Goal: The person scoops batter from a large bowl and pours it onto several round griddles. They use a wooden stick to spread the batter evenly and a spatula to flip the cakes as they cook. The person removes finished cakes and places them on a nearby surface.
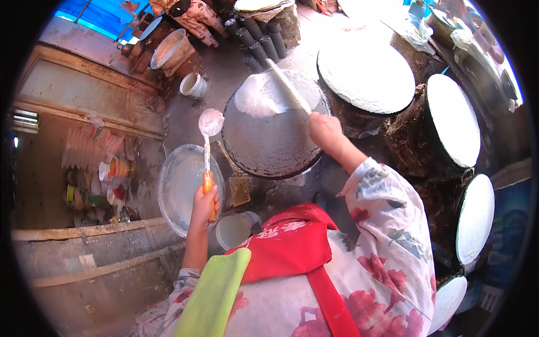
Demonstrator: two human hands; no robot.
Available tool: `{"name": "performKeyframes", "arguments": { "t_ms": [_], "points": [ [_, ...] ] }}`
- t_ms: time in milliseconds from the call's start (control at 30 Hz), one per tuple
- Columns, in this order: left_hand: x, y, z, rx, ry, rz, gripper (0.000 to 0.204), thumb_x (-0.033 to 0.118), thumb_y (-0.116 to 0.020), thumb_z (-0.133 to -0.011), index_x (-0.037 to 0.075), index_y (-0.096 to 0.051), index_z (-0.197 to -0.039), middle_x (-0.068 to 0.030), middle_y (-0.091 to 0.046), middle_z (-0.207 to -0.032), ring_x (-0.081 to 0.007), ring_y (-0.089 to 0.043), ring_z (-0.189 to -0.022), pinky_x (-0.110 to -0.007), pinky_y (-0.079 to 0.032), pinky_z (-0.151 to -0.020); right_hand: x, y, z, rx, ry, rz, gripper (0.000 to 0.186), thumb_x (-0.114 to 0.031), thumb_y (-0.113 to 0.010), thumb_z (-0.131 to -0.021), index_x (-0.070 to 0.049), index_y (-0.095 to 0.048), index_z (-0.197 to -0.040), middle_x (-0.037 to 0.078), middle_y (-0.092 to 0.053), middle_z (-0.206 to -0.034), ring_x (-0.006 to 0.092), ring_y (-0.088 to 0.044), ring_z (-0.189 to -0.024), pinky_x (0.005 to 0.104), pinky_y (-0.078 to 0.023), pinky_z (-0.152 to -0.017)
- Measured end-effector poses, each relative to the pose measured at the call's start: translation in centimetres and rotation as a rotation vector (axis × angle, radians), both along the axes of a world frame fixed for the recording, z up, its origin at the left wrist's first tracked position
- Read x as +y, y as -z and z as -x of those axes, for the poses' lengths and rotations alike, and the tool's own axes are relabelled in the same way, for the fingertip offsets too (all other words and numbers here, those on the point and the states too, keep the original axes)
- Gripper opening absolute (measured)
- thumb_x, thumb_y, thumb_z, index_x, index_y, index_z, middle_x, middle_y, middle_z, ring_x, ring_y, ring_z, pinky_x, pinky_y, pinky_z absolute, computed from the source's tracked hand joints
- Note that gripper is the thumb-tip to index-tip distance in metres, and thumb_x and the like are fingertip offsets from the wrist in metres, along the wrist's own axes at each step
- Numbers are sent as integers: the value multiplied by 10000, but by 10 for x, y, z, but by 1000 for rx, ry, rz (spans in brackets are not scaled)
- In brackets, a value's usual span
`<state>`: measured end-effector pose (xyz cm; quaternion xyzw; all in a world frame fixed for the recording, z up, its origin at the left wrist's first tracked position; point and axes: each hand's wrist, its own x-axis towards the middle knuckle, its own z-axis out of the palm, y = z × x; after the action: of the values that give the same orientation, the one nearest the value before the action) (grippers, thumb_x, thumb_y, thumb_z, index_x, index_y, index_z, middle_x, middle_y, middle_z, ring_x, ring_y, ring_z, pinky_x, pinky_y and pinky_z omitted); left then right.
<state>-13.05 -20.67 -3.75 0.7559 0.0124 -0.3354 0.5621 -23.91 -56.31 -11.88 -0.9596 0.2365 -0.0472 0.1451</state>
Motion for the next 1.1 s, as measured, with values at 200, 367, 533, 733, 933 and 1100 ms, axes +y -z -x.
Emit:
{"name": "performKeyframes", "arguments": {
  "t_ms": [200, 367, 533, 733, 933, 1100],
  "points": [
    [2, 3, 7, 22, -42, -14, 214, 187, -557, -912, 41, -452, -1027, -11, -458, -647, -80, -421, -409, -222, -349, -365, 49, -10, -11, 195, -352, 80, 123, -129, -548, -804, -21, -590, -847, 86, -668, -722, 251, -679, -643, 374, -540, -556],
    [14, -2, 11, 27, -64, -33, 226, 211, -554, -913, 67, -464, -1062, -14, -463, -662, -86, -430, -418, -222, -355, -368, -21, -18, -25, 79, -129, 30, 111, -96, -529, -790, -14, -557, -861, 131, -642, -664, 291, -658, -604, 389, -520, -535],
    [11, 1, 11, 18, -103, -39, 218, 181, -550, -912, 35, -449, -1040, -25, -466, -647, -91, -429, -406, -232, -353, -363, 17, -16, -15, 215, -461, 80, 125, -104, -542, -787, -7, -557, -864, 119, -652, -696, 268, -666, -626, 384, -524, -545],
    [19, -3, 24, 38, -166, -24, 206, 188, -548, -915, 38, -450, -1016, -27, -466, -648, -95, -434, -412, -236, -355, -366, -32, -14, -29, 158, -303, 89, 126, -86, -538, -782, -3, -554, -875, 125, -647, -693, 274, -663, -645, 396, -522, -553],
    [12, 1, 20, 59, -162, -33, 220, 195, -549, -916, 37, -449, -1033, -25, -464, -658, -93, -441, -424, -232, -359, -376, -1, -29, -29, 303, -615, 89, 150, -94, -537, -798, -7, -559, -918, 102, -655, -722, 253, -665, -662, 368, -527, -563],
    [26, -1, 36, 92, -180, -11, 269, 228, -553, -917, 56, -456, -1100, -25, -464, -669, -93, -440, -431, -223, -364, -380, -16, -39, -5, 339, -505, 93, 150, -94, -502, -816, 1, -552, -921, 108, -650, -698, 278, -664, -658, 399, -521, -579]
  ]
}}
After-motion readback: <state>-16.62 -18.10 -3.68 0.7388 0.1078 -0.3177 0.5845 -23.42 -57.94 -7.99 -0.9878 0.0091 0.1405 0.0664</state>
